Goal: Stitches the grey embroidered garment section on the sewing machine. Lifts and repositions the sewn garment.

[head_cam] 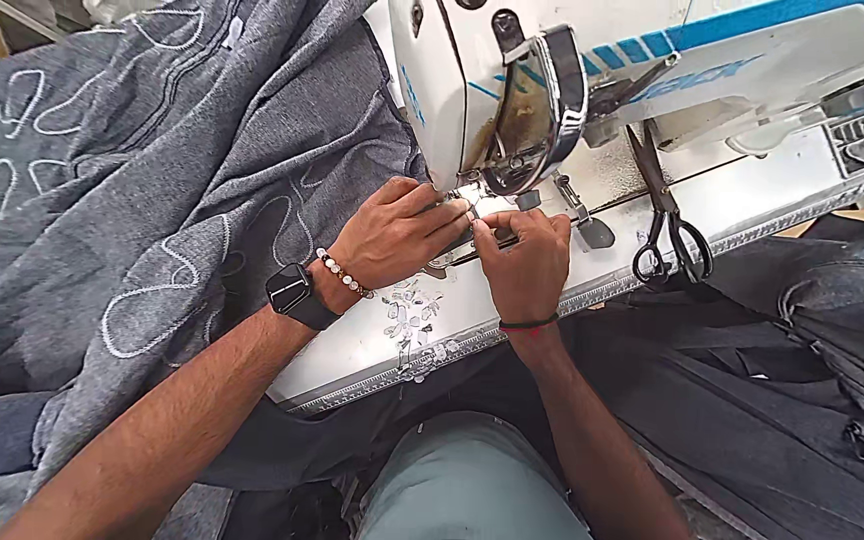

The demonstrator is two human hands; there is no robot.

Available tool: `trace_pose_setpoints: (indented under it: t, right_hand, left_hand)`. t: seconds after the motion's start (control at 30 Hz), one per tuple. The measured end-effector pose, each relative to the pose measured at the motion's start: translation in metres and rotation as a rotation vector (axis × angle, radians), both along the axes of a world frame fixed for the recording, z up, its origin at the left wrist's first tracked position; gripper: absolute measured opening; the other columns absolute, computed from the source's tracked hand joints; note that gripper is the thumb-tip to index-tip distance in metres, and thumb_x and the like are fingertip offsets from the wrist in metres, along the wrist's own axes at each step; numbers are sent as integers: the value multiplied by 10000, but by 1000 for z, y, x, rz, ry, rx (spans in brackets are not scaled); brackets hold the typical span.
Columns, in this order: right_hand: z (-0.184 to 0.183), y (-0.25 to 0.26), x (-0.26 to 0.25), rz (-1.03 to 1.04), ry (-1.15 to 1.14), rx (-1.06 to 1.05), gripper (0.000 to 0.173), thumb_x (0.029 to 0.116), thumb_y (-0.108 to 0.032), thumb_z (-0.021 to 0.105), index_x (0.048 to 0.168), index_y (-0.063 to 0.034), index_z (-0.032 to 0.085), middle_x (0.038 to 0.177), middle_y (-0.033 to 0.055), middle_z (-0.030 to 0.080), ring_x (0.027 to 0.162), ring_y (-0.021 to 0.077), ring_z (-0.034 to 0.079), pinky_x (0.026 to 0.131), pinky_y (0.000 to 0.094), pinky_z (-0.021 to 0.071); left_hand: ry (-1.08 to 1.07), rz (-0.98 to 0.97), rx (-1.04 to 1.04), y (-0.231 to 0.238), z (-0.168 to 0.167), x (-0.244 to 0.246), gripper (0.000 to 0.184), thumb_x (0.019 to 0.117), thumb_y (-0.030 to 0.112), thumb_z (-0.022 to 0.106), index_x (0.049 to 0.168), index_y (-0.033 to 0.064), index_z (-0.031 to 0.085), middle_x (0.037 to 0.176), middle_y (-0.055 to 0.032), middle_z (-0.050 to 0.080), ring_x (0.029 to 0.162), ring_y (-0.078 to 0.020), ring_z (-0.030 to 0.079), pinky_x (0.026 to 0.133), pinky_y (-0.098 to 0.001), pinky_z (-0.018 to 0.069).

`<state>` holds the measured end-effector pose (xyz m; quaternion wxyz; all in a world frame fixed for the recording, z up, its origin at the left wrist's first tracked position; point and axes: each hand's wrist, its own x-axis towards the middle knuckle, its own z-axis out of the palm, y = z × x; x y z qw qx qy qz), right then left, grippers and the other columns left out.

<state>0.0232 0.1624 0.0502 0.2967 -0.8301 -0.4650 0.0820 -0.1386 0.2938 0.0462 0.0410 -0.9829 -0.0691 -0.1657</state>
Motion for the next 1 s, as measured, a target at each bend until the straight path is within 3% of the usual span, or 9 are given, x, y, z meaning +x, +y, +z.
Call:
trace_pose_setpoints:
  t: [0.1, 0.23, 0.37, 0.43, 0.5, 0.57, 0.73, 0.93, 1.0]
  right_hand:
    - [-8, 5, -8, 24, -237, 41, 147, 944, -322, 669, 929, -195, 741, 909, 17, 672, 943, 268, 595, 742, 455, 433]
    - [-17, -2, -14, 121, -403, 139, 172, 988, -255, 637, 1039, -176, 781, 969, 30, 687, 963, 255, 594, 799, 451, 409]
    - [-13, -19, -10, 235, -278, 55, 245, 949, -228, 606, 1119, -233, 782, 1129, 13, 680, 1091, 244, 586, 840, 461, 417]
    - [-7, -25, -1, 226, -140, 106, 252, 929, -167, 617, 1097, -209, 800, 1135, 27, 724, 1065, 242, 644, 816, 453, 499]
    - [-4, -25, 9, 192, -76, 170, 215, 933, -125, 636, 1080, -156, 790, 1098, 50, 739, 989, 228, 688, 780, 411, 566]
    - [-5, -18, 18, 236, -94, 130, 236, 936, -162, 653, 1153, -128, 740, 1101, 62, 720, 970, 236, 677, 771, 412, 561]
    - [-15, -2, 21, 335, -170, 177, 177, 984, -253, 670, 1093, -168, 780, 1052, 51, 735, 937, 238, 677, 763, 411, 535]
    - [-21, -7, 18, 395, -289, 275, 185, 992, -131, 637, 1068, -187, 796, 1081, 24, 756, 956, 201, 683, 766, 395, 483]
    - [-21, -9, 18, 400, -286, 259, 199, 995, -124, 624, 1077, -196, 790, 1081, 25, 744, 987, 211, 668, 787, 402, 476]
  left_hand:
    - [7, 43, 1, -2, 1, -1, 337, 1023, 134, 527, 1297, 165, 720, 1362, -17, 674, 1199, -295, 592, 1005, -462, 408]
    - [-40, 28, -7, 2, -1, 2, 299, 1022, 154, 525, 1257, 163, 709, 1318, -11, 697, 1170, -273, 616, 987, -424, 430]
    - [-5, -5, -81, 5, 2, 0, 349, 1053, 315, 520, 1341, 223, 696, 1353, -24, 676, 1229, -281, 594, 1037, -466, 416]
    - [-14, 2, -50, 6, 0, -1, 389, 1051, 444, 505, 1327, 252, 701, 1361, 6, 678, 1251, -249, 588, 1059, -445, 394]
    - [-27, 11, -6, 4, 0, -1, 374, 1056, 437, 512, 1284, 237, 731, 1361, 10, 680, 1247, -247, 586, 1052, -437, 388]
    - [-33, 48, -15, -2, 2, 1, 328, 1053, 367, 529, 1224, 208, 759, 1287, -23, 700, 1192, -270, 598, 1017, -449, 405]
    - [-103, 300, -410, -20, -2, 10, 254, 985, 377, 619, 1004, 226, 823, 1076, -30, 694, 1079, -250, 580, 905, -434, 427]
    - [-146, 319, -383, -21, -5, 0, 291, 1024, 287, 534, 1156, 163, 762, 1165, -82, 699, 1163, -299, 597, 949, -457, 466]
    - [-98, 334, -342, -20, -6, 1, 318, 1035, 299, 521, 1237, 197, 744, 1231, -84, 678, 1199, -307, 576, 974, -476, 431]
